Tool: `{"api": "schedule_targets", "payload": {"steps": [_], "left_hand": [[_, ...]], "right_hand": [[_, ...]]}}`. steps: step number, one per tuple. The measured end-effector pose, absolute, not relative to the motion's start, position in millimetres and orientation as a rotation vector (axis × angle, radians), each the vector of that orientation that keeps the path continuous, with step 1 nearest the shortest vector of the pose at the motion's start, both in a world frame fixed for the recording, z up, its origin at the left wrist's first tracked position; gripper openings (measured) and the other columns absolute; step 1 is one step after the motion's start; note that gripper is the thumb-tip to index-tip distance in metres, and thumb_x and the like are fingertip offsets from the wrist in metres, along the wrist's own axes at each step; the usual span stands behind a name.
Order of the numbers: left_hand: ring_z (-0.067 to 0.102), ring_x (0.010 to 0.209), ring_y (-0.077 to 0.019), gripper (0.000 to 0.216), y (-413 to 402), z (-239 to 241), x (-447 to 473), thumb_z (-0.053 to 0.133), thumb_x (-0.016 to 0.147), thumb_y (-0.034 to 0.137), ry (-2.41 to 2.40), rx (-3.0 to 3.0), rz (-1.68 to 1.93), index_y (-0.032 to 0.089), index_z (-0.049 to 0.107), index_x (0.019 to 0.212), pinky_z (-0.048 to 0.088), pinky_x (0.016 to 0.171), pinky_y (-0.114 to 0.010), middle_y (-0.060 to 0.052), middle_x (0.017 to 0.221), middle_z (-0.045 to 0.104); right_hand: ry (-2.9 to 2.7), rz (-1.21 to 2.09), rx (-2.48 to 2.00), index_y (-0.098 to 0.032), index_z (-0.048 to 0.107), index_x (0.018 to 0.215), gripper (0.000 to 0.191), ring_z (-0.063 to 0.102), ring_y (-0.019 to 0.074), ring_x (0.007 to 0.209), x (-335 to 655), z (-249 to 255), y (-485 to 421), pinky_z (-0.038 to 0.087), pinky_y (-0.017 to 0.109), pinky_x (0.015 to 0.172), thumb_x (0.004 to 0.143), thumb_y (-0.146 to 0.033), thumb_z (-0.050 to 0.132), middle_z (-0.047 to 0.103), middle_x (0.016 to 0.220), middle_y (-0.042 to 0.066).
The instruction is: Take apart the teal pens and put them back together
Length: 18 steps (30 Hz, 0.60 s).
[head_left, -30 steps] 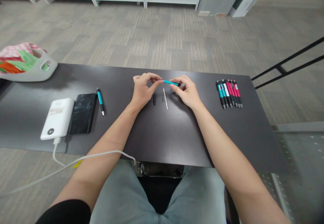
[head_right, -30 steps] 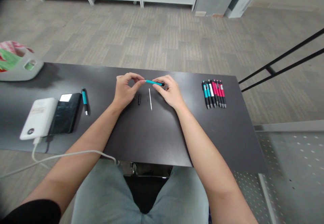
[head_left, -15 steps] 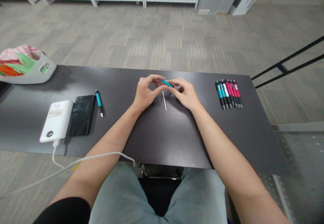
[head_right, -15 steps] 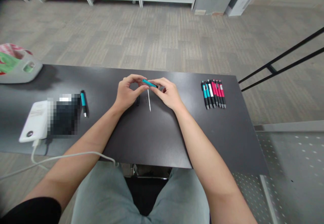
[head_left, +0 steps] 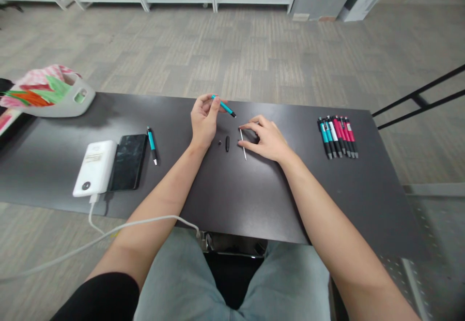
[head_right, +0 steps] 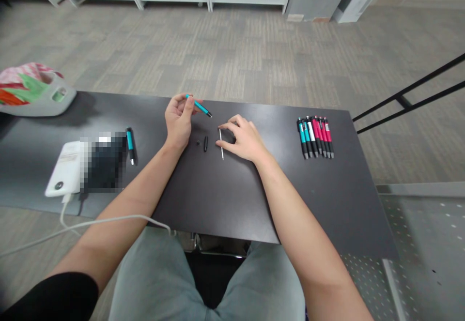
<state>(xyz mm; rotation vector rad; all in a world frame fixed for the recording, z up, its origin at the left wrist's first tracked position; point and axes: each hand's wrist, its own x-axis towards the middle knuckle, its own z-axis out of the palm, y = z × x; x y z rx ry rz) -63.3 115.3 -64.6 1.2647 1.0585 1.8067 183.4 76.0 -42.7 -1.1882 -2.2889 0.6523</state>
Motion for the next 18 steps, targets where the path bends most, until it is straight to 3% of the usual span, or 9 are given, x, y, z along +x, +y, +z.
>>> {"api": "schedule_targets", "payload": {"steps": [3,6,8,12,18], "left_hand": [[0.088,0.086,-0.0232,0.066,116.5,-63.8,-64.8,0.092,0.103,0.089,1.114,1.254,1.77,0.028,0.07,0.117,0.072,0.086,-0.04,-0.005,0.098,0.09],[0.088,0.09,-0.0235,0.056,115.6,-61.7,-62.7,0.093,0.107,0.079,1.173,1.25,1.728,0.029,0.07,0.116,0.071,0.086,-0.037,-0.005,0.099,0.089],[0.088,0.092,-0.0236,0.054,114.6,-59.8,-60.9,0.094,0.108,0.076,1.183,1.258,1.719,0.029,0.07,0.115,0.072,0.088,-0.037,-0.006,0.099,0.088],[0.088,0.097,-0.0246,0.05,113.4,-57.6,-59.2,0.096,0.108,0.071,1.201,1.274,1.693,0.028,0.071,0.114,0.072,0.09,-0.037,-0.006,0.1,0.087],[0.086,0.093,-0.023,0.049,115.8,-63.6,-59.8,0.098,0.107,0.069,1.174,1.307,1.69,0.028,0.071,0.115,0.072,0.087,-0.036,-0.005,0.1,0.084]], "right_hand": [[-2.239,0.741,-1.2,-0.031,0.09,0.133,0.044,0.076,0.0418,0.124,185.4,-43.7,79.2,0.055,0.061,0.118,0.105,-0.064,0.098,0.079,0.143,0.015],[-2.177,0.82,-1.199,-0.032,0.086,0.123,0.056,0.075,0.0385,0.109,186.4,-43.6,81.6,0.054,0.059,0.113,0.102,-0.083,0.091,0.083,0.137,0.013],[-2.136,0.86,-1.201,-0.032,0.082,0.12,0.058,0.073,0.0361,0.101,186.1,-43.3,82.3,0.054,0.057,0.109,0.101,-0.086,0.09,0.085,0.129,0.011],[-2.086,0.93,-1.17,-0.033,0.075,0.114,0.046,0.07,0.0323,0.089,185.0,-44.2,83.0,0.054,0.054,0.102,0.102,-0.075,0.09,0.085,0.112,0.005],[-2.141,0.747,-1.262,-0.031,0.07,0.106,0.031,0.069,0.0334,0.098,188.1,-36.2,76.7,0.056,0.05,0.094,0.098,-0.05,0.092,0.08,0.117,0.009]]}}
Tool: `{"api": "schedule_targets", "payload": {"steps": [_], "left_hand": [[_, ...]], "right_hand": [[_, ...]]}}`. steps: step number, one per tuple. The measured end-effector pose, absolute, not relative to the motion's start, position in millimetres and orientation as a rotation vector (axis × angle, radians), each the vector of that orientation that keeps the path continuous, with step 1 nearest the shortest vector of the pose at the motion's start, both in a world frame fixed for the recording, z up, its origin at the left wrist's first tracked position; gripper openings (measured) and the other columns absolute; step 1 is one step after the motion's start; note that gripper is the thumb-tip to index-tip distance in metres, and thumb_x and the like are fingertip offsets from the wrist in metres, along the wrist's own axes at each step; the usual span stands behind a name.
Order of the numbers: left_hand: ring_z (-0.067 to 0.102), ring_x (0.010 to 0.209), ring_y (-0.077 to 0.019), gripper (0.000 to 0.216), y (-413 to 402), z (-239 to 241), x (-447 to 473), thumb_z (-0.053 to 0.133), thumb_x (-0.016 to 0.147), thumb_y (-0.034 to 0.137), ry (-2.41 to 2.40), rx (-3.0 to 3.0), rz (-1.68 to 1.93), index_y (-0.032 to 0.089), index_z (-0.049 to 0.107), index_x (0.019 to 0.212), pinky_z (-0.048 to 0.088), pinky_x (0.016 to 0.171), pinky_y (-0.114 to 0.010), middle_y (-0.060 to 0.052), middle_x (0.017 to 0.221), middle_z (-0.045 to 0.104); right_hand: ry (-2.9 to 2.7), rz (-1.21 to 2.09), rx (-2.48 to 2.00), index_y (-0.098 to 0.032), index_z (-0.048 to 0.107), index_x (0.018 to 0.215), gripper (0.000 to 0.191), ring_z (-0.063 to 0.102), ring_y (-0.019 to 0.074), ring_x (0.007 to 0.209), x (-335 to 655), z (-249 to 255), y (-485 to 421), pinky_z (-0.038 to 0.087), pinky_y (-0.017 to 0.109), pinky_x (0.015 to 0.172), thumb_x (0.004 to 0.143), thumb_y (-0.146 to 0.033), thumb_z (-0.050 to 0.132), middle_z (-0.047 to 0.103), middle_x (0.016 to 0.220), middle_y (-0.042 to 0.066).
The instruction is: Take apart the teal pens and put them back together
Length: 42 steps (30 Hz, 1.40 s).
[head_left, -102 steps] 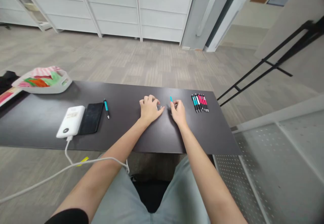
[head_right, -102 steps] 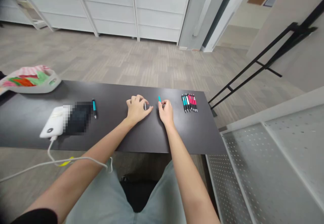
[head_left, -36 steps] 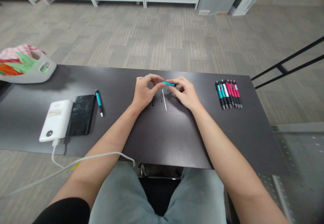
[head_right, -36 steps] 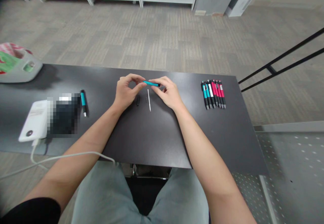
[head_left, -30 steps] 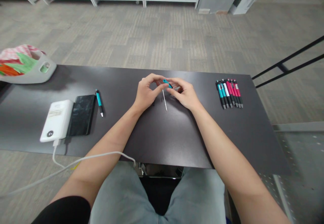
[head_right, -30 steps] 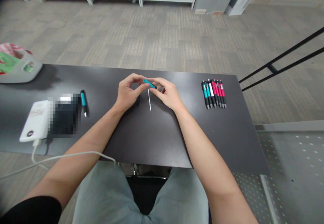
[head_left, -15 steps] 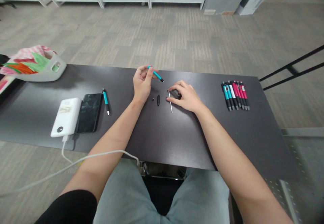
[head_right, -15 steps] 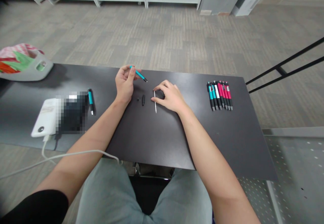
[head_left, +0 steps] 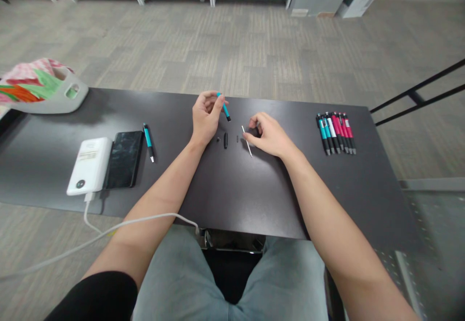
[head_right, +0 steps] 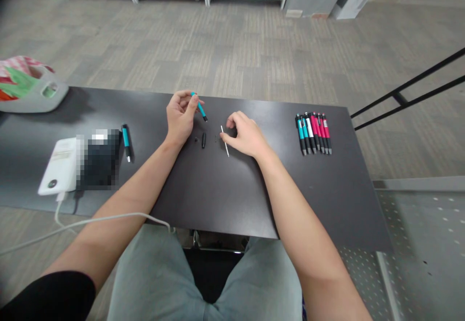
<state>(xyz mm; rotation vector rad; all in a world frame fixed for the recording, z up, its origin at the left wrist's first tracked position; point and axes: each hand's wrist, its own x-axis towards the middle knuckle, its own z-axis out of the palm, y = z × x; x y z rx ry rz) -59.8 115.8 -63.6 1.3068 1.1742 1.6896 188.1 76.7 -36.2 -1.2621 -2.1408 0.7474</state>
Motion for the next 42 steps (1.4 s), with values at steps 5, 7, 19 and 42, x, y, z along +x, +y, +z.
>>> {"api": "schedule_targets", "payload": {"steps": [5,7,19,42], "left_hand": [[0.082,0.085,-0.0203,0.048,120,-68,-62,0.098,0.107,0.068,1.127,1.308,1.731,0.028,0.071,0.115,0.07,0.079,-0.033,-0.003,0.098,0.082],[0.078,0.077,-0.0183,0.048,121,-67,-63,0.097,0.107,0.068,1.133,1.304,1.737,0.029,0.071,0.115,0.066,0.072,-0.032,-0.002,0.096,0.08],[0.069,0.077,-0.0173,0.015,110,-62,-64,0.098,0.106,0.039,1.192,1.692,1.641,0.028,0.091,0.112,0.056,0.075,-0.032,-0.001,0.095,0.082],[0.077,0.091,-0.0211,0.012,102,-60,-66,0.097,0.104,0.022,0.971,2.139,1.438,0.027,0.095,0.114,0.063,0.086,-0.035,-0.003,0.105,0.088]], "right_hand": [[-2.332,0.668,-1.334,-0.03,0.072,0.091,0.029,0.071,0.0349,0.096,197,-20,70,0.056,0.051,0.09,0.093,-0.044,0.097,0.078,0.114,0.01],[-2.34,0.648,-1.375,-0.029,0.076,0.087,0.023,0.072,0.0362,0.095,206,-17,70,0.056,0.05,0.086,0.093,-0.039,0.096,0.078,0.109,0.011],[-2.327,0.438,-1.66,-0.028,0.08,0.076,0.021,0.075,0.0399,0.089,228,-11,70,0.059,0.053,0.084,0.079,-0.027,0.101,0.081,0.096,0.013],[-1.899,0.711,-1.125,-0.03,0.083,0.098,0.01,0.074,0.0267,0.084,221,-22,84,0.066,0.044,0.089,0.097,-0.038,0.09,0.083,0.092,0.003]]}}
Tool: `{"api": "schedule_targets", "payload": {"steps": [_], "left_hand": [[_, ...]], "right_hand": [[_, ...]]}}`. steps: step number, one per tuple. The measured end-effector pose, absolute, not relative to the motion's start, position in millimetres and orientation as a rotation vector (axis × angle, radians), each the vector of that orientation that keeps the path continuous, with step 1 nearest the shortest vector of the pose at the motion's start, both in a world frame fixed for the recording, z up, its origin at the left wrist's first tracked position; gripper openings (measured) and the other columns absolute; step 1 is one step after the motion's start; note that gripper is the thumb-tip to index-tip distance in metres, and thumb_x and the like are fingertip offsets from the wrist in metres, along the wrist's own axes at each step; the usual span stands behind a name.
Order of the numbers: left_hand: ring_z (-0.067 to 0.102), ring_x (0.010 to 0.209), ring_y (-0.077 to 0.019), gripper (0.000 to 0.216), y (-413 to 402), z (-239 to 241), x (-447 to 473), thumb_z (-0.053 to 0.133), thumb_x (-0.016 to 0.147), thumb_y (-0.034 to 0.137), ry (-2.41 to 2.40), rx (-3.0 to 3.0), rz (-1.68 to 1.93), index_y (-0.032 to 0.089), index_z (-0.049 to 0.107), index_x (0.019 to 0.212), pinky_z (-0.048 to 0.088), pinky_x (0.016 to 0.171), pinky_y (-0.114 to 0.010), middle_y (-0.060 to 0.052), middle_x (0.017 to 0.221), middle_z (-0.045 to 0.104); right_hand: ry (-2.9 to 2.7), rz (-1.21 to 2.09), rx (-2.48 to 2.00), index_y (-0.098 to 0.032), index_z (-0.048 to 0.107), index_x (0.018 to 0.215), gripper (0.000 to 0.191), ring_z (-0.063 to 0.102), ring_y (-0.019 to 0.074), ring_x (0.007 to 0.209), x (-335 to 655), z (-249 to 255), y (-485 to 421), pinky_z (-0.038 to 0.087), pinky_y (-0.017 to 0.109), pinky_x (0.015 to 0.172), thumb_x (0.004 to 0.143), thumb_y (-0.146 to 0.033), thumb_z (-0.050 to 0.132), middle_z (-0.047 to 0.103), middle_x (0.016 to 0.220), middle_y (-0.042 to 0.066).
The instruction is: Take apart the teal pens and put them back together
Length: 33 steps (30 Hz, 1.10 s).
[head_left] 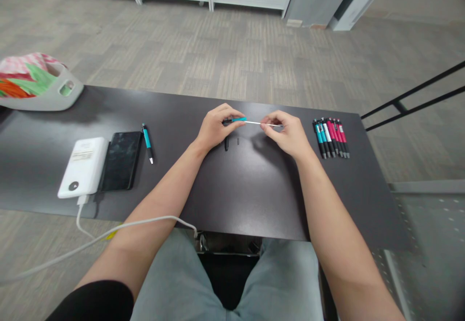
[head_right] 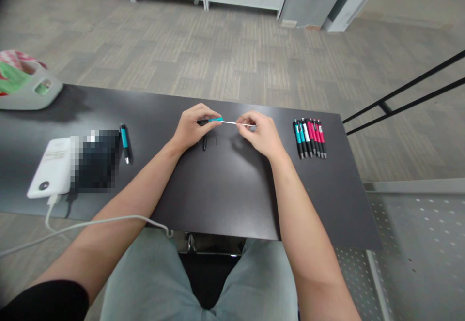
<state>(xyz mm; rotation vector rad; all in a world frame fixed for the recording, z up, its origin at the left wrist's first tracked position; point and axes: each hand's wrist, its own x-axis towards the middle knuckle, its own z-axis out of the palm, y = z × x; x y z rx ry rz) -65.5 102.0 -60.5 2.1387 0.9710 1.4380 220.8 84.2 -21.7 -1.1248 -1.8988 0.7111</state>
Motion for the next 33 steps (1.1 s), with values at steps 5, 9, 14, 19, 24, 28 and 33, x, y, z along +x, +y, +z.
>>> {"api": "schedule_targets", "payload": {"steps": [5,9,14,19,24,28,33], "left_hand": [[0.077,0.091,-0.0218,0.013,102,-60,-67,0.098,0.103,0.022,0.987,2.133,1.448,0.027,0.095,0.115,0.063,0.086,-0.036,-0.004,0.104,0.088],[0.079,0.095,-0.0237,0.009,101,-58,-67,0.098,0.105,0.029,0.96,2.17,1.354,0.028,0.096,0.114,0.065,0.091,-0.038,-0.005,0.107,0.088],[0.082,0.098,-0.0258,0.008,98,-55,-67,0.094,0.11,0.035,0.961,2.205,1.289,0.029,0.096,0.114,0.063,0.095,-0.041,-0.006,0.108,0.091],[0.083,0.095,-0.0262,0.011,96,-53,-66,0.096,0.108,0.038,1.103,2.223,1.225,0.031,0.096,0.118,0.06,0.099,-0.043,-0.003,0.106,0.093],[0.083,0.096,-0.0255,0.011,94,-53,-65,0.095,0.109,0.038,1.095,2.238,1.241,0.031,0.095,0.118,0.06,0.098,-0.042,-0.003,0.107,0.093],[0.083,0.096,-0.0254,0.009,95,-55,-65,0.091,0.11,0.036,1.059,2.214,1.315,0.031,0.095,0.117,0.06,0.097,-0.042,-0.003,0.108,0.093],[0.082,0.096,-0.0269,0.011,95,-54,-63,0.088,0.113,0.04,1.09,2.233,1.227,0.033,0.095,0.117,0.062,0.1,-0.045,-0.003,0.109,0.094]], "right_hand": [[-1.826,0.686,-1.144,-0.029,0.084,0.098,0.01,0.075,0.0261,0.085,223,-22,85,0.066,0.043,0.088,0.096,-0.036,0.091,0.083,0.092,0.003],[-1.868,0.697,-1.14,-0.03,0.087,0.098,0.014,0.074,0.0268,0.086,216,-22,83,0.066,0.044,0.088,0.097,-0.04,0.096,0.083,0.093,0.004],[-1.702,0.882,-1.058,-0.032,0.088,0.109,0.039,0.078,0.0266,0.089,199,-29,81,0.069,0.045,0.089,0.093,-0.064,0.104,0.087,0.101,0.003],[-1.489,1.045,-0.993,-0.033,0.085,0.11,0.061,0.078,0.0236,0.082,183,-33,81,0.072,0.042,0.083,0.084,-0.084,0.107,0.084,0.096,0.001],[-1.412,1.04,-1.002,-0.03,0.085,0.097,0.064,0.075,0.0207,0.075,174,-30,78,0.072,0.04,0.078,0.084,-0.09,0.104,0.085,0.094,0.002],[-1.41,1.012,-1.032,-0.03,0.085,0.095,0.065,0.077,0.0219,0.076,172,-31,77,0.073,0.041,0.078,0.082,-0.09,0.105,0.086,0.094,0.003],[-1.423,0.966,-1.099,-0.03,0.083,0.092,0.067,0.08,0.0244,0.08,175,-34,78,0.075,0.043,0.079,0.084,-0.094,0.102,0.087,0.094,0.004]]}}
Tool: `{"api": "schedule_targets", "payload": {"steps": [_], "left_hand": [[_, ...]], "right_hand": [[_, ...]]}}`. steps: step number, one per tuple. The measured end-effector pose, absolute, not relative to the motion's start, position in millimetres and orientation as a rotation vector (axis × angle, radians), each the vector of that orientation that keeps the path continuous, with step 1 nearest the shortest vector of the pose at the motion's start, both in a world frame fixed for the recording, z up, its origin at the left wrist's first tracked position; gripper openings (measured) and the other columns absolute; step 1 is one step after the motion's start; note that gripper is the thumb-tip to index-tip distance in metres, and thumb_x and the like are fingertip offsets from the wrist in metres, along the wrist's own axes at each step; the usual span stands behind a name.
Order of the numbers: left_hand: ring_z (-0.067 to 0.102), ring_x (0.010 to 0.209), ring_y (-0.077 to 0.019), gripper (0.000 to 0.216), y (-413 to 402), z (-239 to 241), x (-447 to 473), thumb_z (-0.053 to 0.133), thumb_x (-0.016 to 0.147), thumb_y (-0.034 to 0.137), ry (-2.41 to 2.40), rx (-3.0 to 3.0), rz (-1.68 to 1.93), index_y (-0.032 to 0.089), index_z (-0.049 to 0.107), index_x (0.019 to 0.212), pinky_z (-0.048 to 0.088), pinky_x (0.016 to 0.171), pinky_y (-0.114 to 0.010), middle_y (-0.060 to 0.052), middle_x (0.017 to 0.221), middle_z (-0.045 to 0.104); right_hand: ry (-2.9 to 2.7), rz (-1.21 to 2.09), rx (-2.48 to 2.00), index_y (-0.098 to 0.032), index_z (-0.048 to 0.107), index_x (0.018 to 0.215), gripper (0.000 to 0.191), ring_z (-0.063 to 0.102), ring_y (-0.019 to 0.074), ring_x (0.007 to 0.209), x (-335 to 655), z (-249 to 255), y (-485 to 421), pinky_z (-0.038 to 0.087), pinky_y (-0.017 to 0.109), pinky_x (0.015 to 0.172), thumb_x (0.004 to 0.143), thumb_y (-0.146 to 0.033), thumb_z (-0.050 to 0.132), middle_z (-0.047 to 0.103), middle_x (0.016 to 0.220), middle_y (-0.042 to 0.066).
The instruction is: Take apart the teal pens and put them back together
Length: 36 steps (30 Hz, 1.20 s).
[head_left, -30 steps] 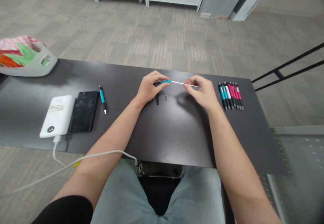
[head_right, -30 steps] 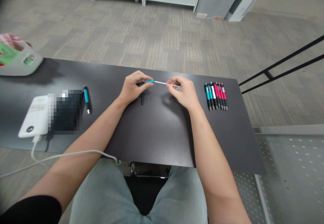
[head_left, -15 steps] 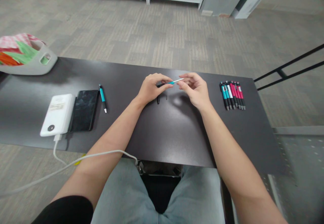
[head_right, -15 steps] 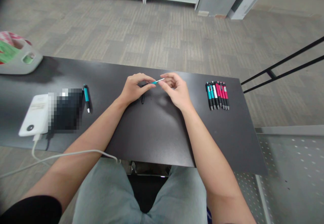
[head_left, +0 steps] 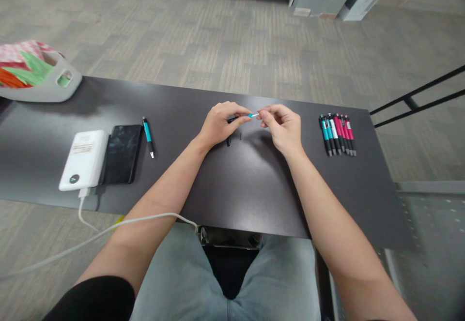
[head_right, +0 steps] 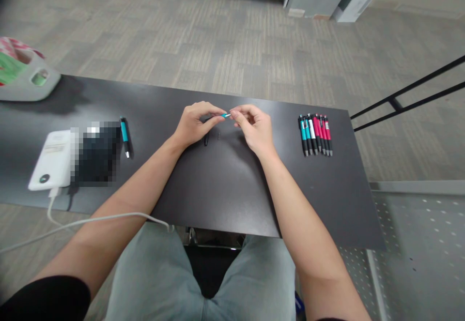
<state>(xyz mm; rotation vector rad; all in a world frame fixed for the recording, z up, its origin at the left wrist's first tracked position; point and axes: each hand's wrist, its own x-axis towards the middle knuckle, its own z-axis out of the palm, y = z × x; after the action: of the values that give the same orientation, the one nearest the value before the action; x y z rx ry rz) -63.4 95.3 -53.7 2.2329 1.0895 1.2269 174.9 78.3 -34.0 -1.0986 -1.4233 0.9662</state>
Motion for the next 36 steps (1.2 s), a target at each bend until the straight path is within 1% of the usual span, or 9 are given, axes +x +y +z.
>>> {"api": "schedule_targets", "payload": {"steps": [6,13,17,21,28,29,31,34,36], "left_hand": [[0.082,0.098,-0.0273,0.013,93,-50,-61,0.085,0.114,0.04,1.101,2.219,1.198,0.034,0.096,0.119,0.061,0.1,-0.046,-0.004,0.11,0.094],[0.083,0.099,-0.0266,0.012,94,-53,-63,0.086,0.115,0.04,1.083,2.22,1.205,0.033,0.095,0.118,0.061,0.101,-0.044,-0.004,0.111,0.094],[0.084,0.099,-0.027,0.013,93,-53,-63,0.087,0.115,0.042,1.083,2.23,1.199,0.033,0.096,0.119,0.061,0.1,-0.044,-0.004,0.11,0.094],[0.084,0.1,-0.0276,0.016,92,-51,-61,0.087,0.116,0.045,1.059,2.235,1.216,0.034,0.096,0.122,0.062,0.102,-0.045,-0.005,0.11,0.094],[0.084,0.101,-0.0284,0.015,92,-51,-61,0.089,0.114,0.047,1.104,2.244,1.186,0.034,0.094,0.118,0.064,0.102,-0.046,-0.005,0.111,0.093],[0.085,0.102,-0.0283,0.014,92,-51,-61,0.09,0.114,0.046,1.101,2.245,1.19,0.034,0.094,0.118,0.064,0.102,-0.046,-0.005,0.112,0.093],[0.085,0.103,-0.0274,0.013,92,-50,-61,0.09,0.113,0.043,1.1,2.242,1.209,0.032,0.093,0.119,0.064,0.102,-0.044,-0.004,0.113,0.094],[0.086,0.103,-0.0256,0.012,92,-51,-59,0.088,0.114,0.038,1.112,2.204,1.269,0.029,0.092,0.12,0.064,0.102,-0.041,-0.004,0.115,0.094],[0.086,0.103,-0.0249,0.012,94,-53,-59,0.087,0.115,0.036,1.104,2.158,1.345,0.026,0.09,0.121,0.065,0.101,-0.04,-0.005,0.116,0.093]], "right_hand": [[-1.472,0.944,-1.094,-0.03,0.086,0.095,0.064,0.079,0.0235,0.079,177,-32,78,0.074,0.042,0.08,0.082,-0.089,0.105,0.087,0.094,0.004],[-1.517,0.952,-1.081,-0.029,0.082,0.092,0.068,0.076,0.0221,0.075,175,-37,80,0.07,0.04,0.077,0.088,-0.095,0.097,0.082,0.089,0.002],[-1.566,0.815,-1.142,-0.031,0.081,0.096,0.057,0.076,0.0247,0.08,177,-38,76,0.069,0.044,0.085,0.096,-0.087,0.095,0.08,0.088,0.002],[-1.62,0.688,-1.098,-0.032,0.084,0.098,0.047,0.076,0.0263,0.085,179,-35,70,0.069,0.048,0.092,0.102,-0.077,0.094,0.084,0.1,0.004],[-1.658,0.739,-1.088,-0.032,0.086,0.098,0.045,0.071,0.0244,0.079,176,-38,71,0.066,0.047,0.087,0.102,-0.076,0.096,0.083,0.097,0.003],[-1.655,0.744,-1.078,-0.032,0.087,0.101,0.045,0.07,0.0239,0.078,176,-39,72,0.066,0.047,0.087,0.102,-0.076,0.096,0.083,0.098,0.003],[-1.65,0.759,-1.074,-0.034,0.089,0.114,0.044,0.069,0.0233,0.077,177,-41,73,0.066,0.046,0.086,0.101,-0.074,0.097,0.084,0.104,0.003],[-1.658,0.813,-1.122,-0.036,0.085,0.14,0.056,0.067,0.0235,0.076,180,-41,74,0.065,0.045,0.081,0.1,-0.071,0.099,0.085,0.112,0.004],[-1.712,0.833,-1.157,-0.037,0.082,0.145,0.059,0.066,0.0236,0.075,181,-41,73,0.065,0.045,0.079,0.1,-0.071,0.098,0.084,0.115,0.004]]}}
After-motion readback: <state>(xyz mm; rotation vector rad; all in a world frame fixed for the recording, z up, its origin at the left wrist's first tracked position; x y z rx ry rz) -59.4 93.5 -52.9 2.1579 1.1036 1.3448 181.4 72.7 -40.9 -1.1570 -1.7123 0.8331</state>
